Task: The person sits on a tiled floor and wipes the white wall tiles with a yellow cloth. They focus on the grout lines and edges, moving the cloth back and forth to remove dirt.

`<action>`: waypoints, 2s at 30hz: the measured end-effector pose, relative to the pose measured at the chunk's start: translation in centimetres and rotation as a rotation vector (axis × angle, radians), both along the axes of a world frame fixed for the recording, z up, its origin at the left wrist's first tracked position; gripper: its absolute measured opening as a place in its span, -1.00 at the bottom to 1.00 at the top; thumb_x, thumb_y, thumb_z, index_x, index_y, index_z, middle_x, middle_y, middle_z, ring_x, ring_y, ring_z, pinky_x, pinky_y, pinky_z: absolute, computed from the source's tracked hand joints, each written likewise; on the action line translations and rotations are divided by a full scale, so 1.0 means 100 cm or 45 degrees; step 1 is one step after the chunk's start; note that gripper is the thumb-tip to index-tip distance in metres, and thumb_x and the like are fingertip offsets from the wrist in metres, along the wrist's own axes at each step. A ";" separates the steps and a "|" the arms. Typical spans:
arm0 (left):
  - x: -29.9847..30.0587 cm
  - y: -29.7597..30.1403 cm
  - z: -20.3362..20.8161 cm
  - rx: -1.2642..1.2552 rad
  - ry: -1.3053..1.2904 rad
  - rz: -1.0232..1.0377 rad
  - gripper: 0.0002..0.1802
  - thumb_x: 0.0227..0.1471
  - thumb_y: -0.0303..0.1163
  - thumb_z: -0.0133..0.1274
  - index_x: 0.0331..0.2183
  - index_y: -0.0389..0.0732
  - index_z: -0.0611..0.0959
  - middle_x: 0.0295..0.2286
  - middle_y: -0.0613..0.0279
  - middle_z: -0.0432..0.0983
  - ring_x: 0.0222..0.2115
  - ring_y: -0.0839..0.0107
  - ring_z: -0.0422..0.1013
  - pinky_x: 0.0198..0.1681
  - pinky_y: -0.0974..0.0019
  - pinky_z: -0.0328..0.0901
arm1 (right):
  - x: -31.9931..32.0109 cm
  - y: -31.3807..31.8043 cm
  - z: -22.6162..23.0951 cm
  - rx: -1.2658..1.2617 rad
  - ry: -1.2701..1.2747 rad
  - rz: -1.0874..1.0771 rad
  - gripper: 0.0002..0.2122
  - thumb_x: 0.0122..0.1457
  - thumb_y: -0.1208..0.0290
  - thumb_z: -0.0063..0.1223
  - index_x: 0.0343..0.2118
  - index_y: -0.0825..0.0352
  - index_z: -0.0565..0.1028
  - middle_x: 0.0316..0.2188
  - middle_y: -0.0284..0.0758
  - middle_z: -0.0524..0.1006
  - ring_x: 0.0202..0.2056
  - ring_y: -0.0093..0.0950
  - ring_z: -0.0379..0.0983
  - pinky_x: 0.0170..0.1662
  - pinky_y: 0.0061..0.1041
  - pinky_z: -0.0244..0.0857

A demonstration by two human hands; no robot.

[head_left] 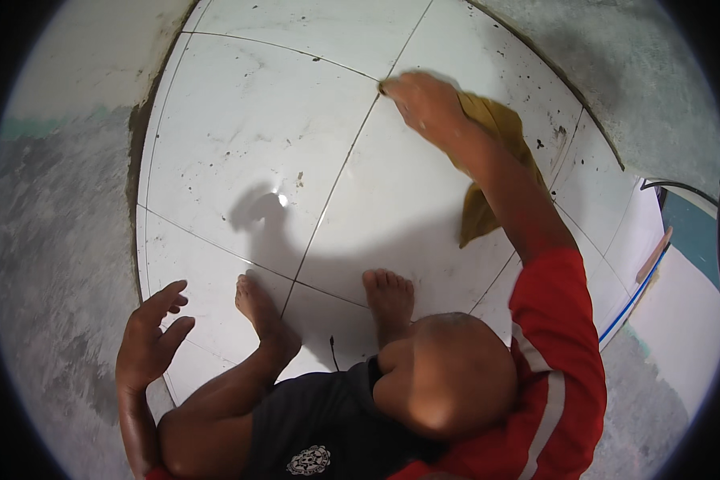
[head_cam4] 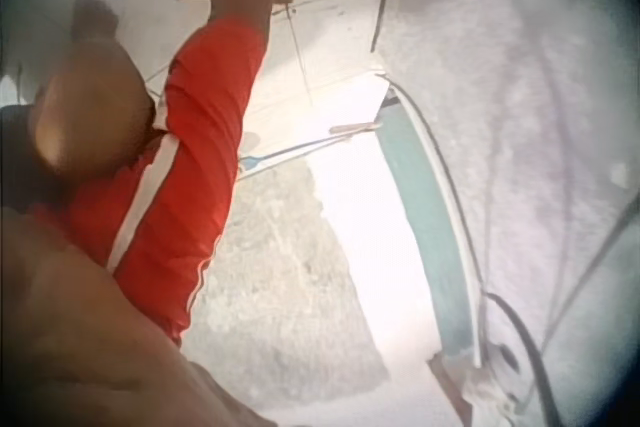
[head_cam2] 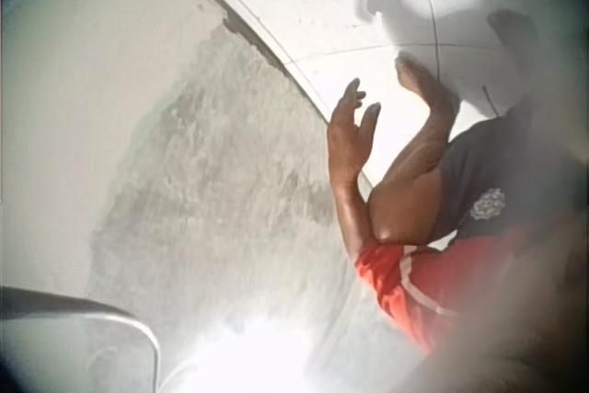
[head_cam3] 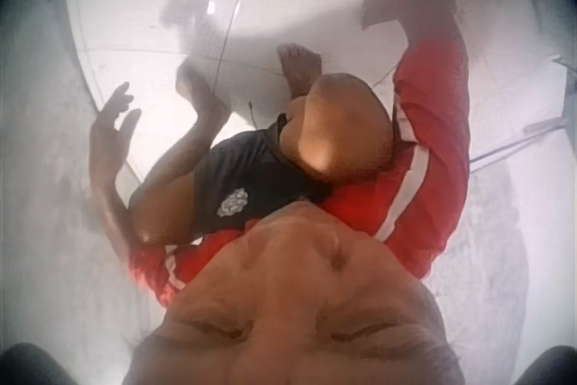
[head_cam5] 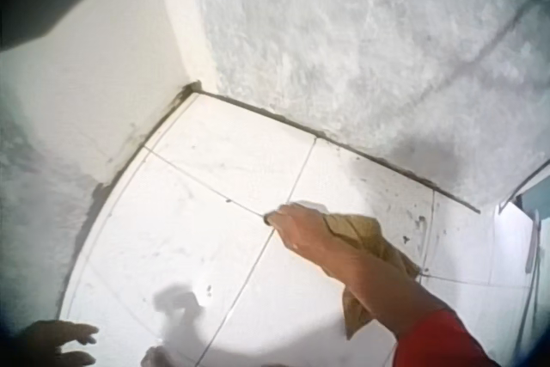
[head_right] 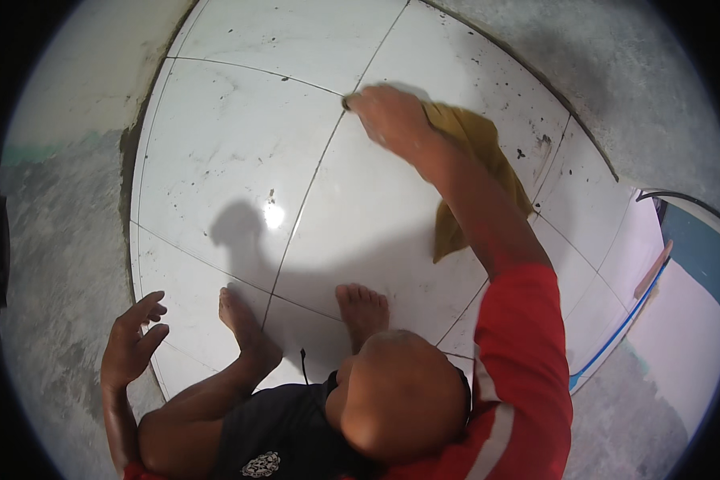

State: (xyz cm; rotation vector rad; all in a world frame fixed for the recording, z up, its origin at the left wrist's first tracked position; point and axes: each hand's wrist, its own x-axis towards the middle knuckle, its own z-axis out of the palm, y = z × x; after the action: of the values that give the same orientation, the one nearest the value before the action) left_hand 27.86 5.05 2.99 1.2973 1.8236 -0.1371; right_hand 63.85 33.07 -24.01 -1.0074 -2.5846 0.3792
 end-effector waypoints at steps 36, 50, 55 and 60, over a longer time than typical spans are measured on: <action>0.010 0.006 -0.002 0.003 -0.046 -0.127 -0.43 0.05 -0.36 0.27 0.11 -0.18 0.53 -0.16 0.04 0.60 -0.20 0.24 0.53 -0.24 0.22 0.44 | -0.027 -0.117 -0.019 -0.410 -0.055 -0.219 -0.67 0.15 0.49 -0.04 -0.05 0.05 0.60 -0.23 -0.36 0.61 -0.23 -0.35 0.53 -0.26 -0.30 0.44; 0.019 -0.088 0.021 -0.021 0.027 0.163 -0.41 0.00 -0.45 0.26 0.10 -0.21 0.53 -0.18 0.03 0.60 -0.20 0.23 0.52 -0.19 0.22 0.42 | -0.061 -0.222 -0.022 -0.246 0.017 0.182 -0.85 0.20 0.38 -0.07 -0.26 0.14 0.57 -0.34 -0.36 0.58 -0.29 -0.37 0.55 -0.33 -0.27 0.43; 0.032 -0.167 0.030 -0.042 0.062 0.456 -0.41 -0.02 -0.45 0.25 0.09 -0.24 0.53 -0.23 0.02 0.60 -0.24 0.19 0.49 -0.19 0.18 0.40 | -0.011 -0.080 -0.001 -0.080 0.047 -0.281 -0.77 0.20 0.41 -0.04 -0.13 0.20 0.60 -0.36 -0.21 0.59 -0.37 -0.16 0.53 -0.35 -0.22 0.42; 0.055 -0.207 0.039 -0.225 0.096 0.655 -0.41 -0.01 -0.48 0.22 0.11 -0.25 0.52 -0.19 0.04 0.60 -0.22 0.25 0.50 -0.15 0.21 0.38 | -0.049 -0.178 -0.040 -0.048 -0.054 -0.101 -0.81 0.22 0.33 -0.01 -0.53 0.18 0.50 -0.58 -0.29 0.49 -0.56 -0.28 0.44 -0.53 -0.21 0.31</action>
State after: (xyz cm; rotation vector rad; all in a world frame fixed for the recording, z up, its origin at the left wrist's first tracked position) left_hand 33.36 -15.64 6.93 0.6811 2.0976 -0.0639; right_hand 58.98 15.23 -28.01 -1.1383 -2.5742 0.3918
